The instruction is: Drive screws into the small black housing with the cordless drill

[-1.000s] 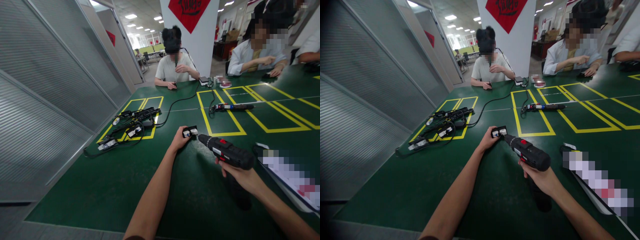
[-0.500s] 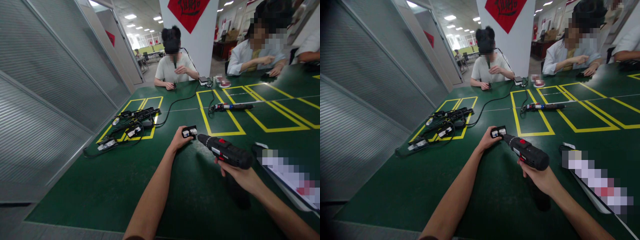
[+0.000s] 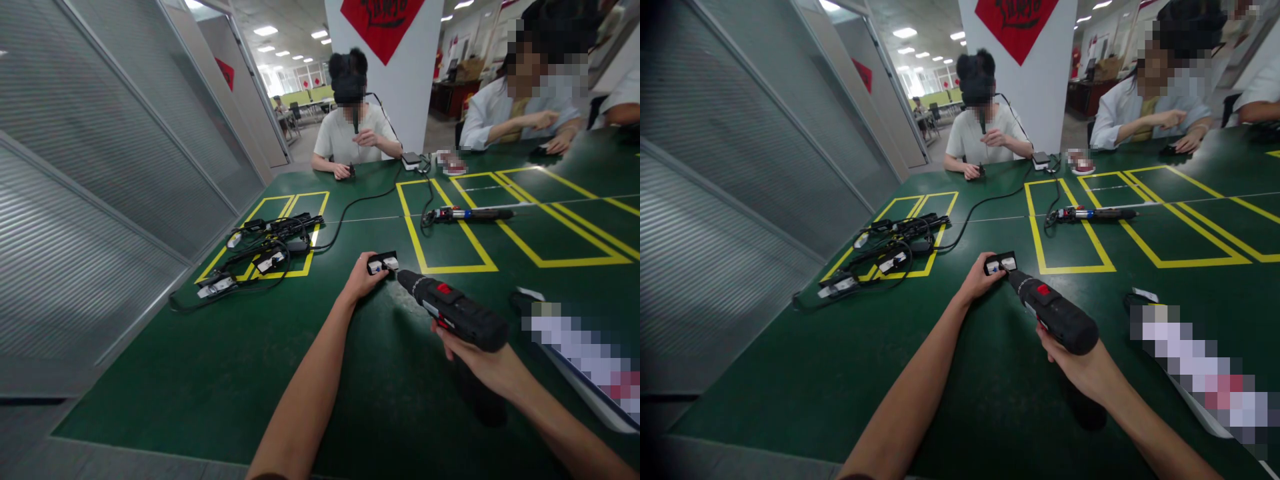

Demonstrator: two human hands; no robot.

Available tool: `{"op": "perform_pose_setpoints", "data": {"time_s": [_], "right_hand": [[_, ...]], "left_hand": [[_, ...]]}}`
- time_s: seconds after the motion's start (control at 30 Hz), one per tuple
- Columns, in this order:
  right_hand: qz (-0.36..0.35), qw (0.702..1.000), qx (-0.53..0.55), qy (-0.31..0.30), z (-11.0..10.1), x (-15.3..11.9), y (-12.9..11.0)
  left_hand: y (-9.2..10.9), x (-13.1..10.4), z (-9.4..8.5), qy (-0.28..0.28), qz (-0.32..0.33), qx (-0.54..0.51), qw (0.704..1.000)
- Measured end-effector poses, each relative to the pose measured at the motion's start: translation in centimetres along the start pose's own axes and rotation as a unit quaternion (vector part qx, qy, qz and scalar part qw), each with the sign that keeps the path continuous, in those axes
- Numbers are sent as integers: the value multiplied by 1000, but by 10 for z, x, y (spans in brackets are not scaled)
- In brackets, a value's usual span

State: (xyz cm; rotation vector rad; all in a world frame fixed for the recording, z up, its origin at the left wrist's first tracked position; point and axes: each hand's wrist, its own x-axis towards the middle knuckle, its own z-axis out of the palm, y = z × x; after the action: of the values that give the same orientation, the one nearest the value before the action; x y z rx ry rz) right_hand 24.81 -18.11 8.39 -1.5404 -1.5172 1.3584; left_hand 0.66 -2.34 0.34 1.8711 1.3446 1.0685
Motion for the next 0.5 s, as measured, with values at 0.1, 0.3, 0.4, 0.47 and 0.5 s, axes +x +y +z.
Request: {"op": "perform_pose_setpoints", "data": {"time_s": [0.1, 0.3, 0.4, 0.47, 0.5], "right_hand": [[-4, 1000, -4, 1, -1, 0, -2], [-9, 1000, -3, 1, -5, -1, -4], [-9, 1000, 1, 3, -4, 0, -5], [-7, 1000, 1, 6, -4, 0, -5], [-6, 1000, 1, 7, -3, 0, -5]], "left_hand": [[1, 0, 0, 0, -2, -2, 1000], [3, -1, -1, 0, -7, -3, 1000], [3, -1, -1, 0, -7, -6, 1000], [2, -1, -1, -5, -2, -9, 1000], [2, -1, -1, -7, 1, -10, 1000]]}}
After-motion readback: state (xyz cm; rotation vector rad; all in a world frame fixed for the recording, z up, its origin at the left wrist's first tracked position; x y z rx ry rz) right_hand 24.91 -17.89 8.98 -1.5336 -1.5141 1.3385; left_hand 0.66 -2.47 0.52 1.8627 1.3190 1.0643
